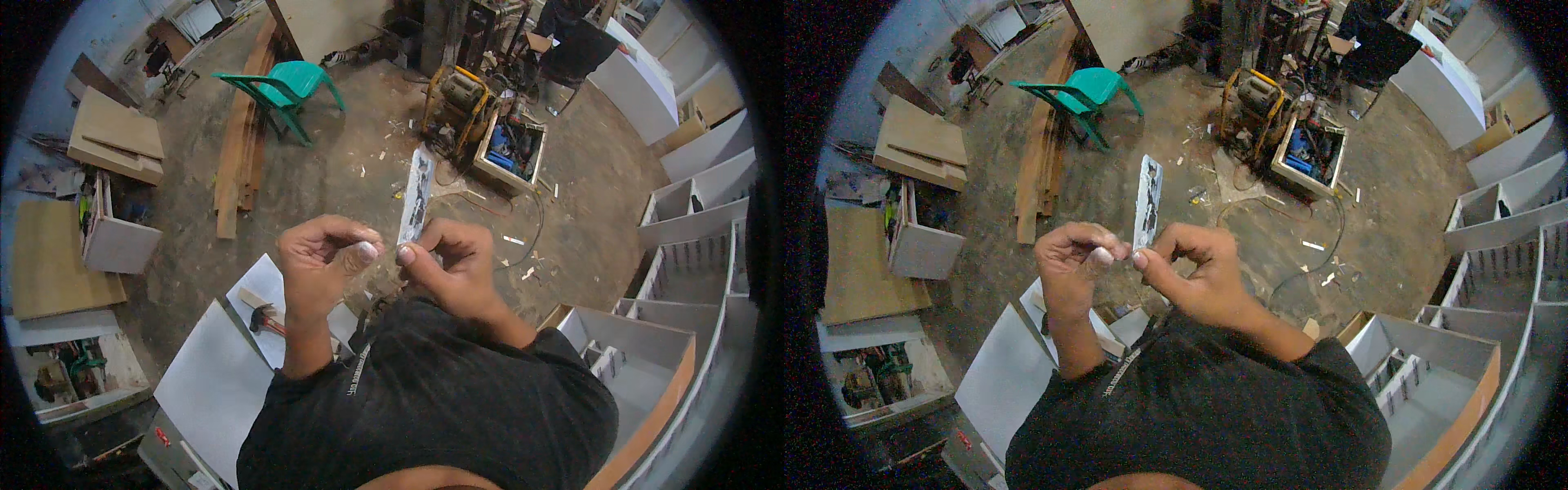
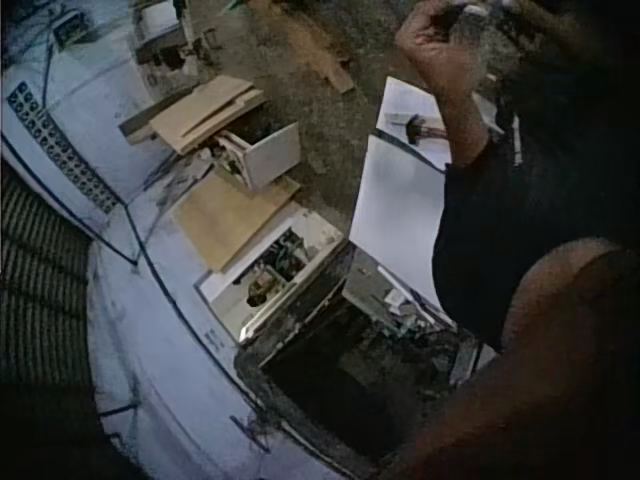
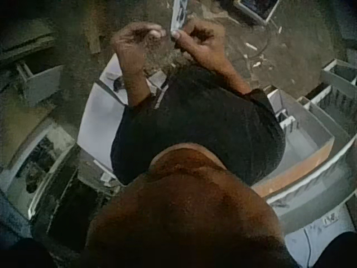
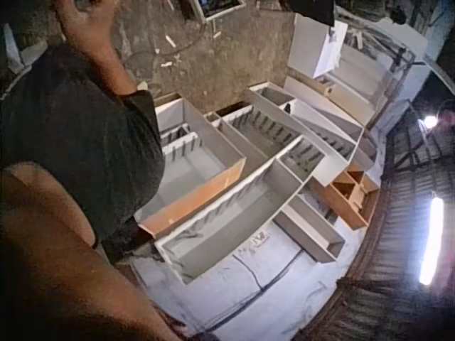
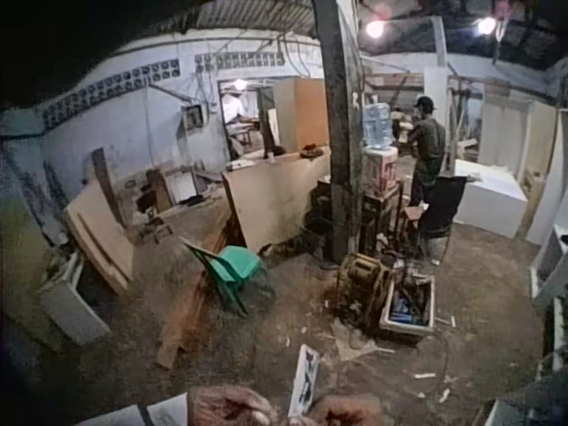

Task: The person wipes a white panel with a small piece of material, possibly a cloth or abrasive pad, to remove marks or debris. The person also picks up a water bottle and then continues cleaning the surface.

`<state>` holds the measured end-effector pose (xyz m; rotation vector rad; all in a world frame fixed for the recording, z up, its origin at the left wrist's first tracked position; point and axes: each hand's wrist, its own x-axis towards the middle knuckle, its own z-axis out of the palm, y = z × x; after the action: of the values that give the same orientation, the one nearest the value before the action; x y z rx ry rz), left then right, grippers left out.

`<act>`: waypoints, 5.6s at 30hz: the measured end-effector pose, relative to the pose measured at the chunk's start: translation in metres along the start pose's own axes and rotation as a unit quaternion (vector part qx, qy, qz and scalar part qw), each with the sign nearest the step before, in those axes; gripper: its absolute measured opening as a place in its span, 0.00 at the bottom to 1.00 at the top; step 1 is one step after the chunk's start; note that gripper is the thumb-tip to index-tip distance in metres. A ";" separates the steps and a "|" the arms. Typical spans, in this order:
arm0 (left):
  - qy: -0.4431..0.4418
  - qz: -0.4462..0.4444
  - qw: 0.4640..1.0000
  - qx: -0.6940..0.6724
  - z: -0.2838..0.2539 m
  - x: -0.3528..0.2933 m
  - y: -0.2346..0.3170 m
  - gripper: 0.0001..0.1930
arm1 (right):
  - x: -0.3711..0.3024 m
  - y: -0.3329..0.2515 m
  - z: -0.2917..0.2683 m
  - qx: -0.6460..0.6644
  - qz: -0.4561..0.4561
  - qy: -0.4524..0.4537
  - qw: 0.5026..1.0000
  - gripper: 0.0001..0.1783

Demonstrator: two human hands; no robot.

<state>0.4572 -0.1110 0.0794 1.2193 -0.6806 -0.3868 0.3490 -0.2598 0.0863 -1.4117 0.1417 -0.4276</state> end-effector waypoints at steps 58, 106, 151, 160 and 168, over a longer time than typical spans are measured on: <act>0.005 -0.032 0.999 -0.007 0.021 0.014 0.013 0.08 | 0.013 -0.009 0.005 -0.160 -0.137 -0.004 0.978 0.08; 0.070 0.020 0.995 -0.075 0.028 0.005 0.028 0.12 | 0.001 0.005 0.027 -0.225 -0.280 -0.025 0.933 0.08; 0.119 0.160 0.971 -0.131 0.043 0.005 0.001 0.09 | 0.013 0.000 0.013 -0.223 -0.339 -0.014 0.914 0.10; 0.139 0.080 0.985 -0.070 0.042 0.011 -0.005 0.13 | 0.015 0.018 0.015 -0.215 -0.330 0.016 0.919 0.11; 0.164 0.078 0.979 -0.090 0.042 0.012 -0.006 0.09 | 0.004 0.018 0.010 -0.270 -0.296 -0.037 0.916 0.17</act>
<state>0.4389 -0.1510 0.0844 1.0185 -0.4429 -0.1084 0.3595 -0.2506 0.0710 -2.0154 -0.2620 -0.8801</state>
